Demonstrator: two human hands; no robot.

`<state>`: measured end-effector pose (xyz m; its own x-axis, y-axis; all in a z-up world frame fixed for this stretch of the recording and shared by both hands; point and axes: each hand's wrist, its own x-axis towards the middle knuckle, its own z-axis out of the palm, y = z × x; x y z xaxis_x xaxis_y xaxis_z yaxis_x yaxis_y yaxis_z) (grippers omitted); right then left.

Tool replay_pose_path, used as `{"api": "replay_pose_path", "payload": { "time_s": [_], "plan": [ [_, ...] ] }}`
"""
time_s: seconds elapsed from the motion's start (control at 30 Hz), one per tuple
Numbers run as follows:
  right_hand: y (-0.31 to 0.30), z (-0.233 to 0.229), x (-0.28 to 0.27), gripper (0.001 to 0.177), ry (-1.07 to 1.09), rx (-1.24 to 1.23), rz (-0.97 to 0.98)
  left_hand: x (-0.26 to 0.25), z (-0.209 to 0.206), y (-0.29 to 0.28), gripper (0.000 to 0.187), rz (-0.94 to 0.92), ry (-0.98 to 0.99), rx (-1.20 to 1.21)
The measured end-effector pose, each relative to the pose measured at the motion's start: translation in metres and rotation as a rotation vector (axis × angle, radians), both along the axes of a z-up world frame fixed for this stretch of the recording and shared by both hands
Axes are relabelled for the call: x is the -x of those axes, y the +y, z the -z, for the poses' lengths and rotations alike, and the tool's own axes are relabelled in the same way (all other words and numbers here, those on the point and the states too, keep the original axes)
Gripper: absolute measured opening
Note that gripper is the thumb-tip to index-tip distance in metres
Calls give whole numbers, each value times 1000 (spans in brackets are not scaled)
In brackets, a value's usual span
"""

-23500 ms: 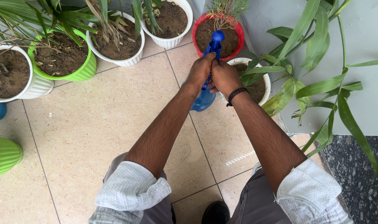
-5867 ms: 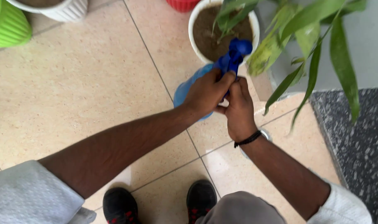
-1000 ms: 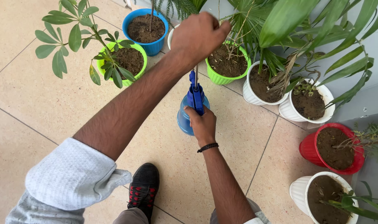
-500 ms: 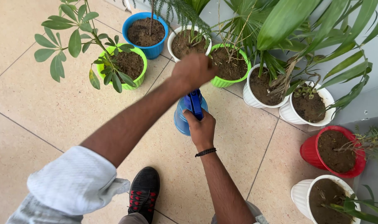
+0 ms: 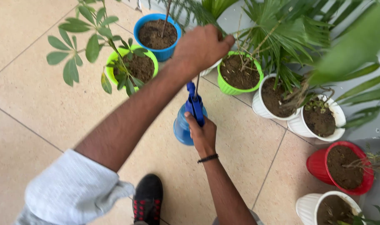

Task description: The person uses a blue handheld pressure sprayer to water several potted plants arranged on a tiled floor. They move from plant to plant, spraying the soil and leaves, and occasionally pump the sprayer to maintain pressure.

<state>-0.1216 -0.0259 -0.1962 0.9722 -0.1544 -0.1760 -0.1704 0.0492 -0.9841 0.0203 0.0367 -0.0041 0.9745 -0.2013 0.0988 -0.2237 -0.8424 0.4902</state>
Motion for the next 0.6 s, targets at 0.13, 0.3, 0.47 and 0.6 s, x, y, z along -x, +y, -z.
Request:
{"api": "replay_pose_path", "payload": {
  "time_s": [0.13, 0.3, 0.47, 0.6],
  "plan": [
    [-8, 6, -6, 59, 99, -167, -114, -9, 28, 10, 57, 14, -141, -12],
    [-16, -14, -20, 78, 70, -282, -160, -15, 72, 14, 54, 33, -37, -39],
    [-6, -34, -25, 83, 119, -278, -102, -5, 102, 17, 50, 15, -19, -32],
    [-1, -58, -31, 76, 69, -80, -107, -36, 68, 30, 43, 59, -232, 74]
  ]
}}
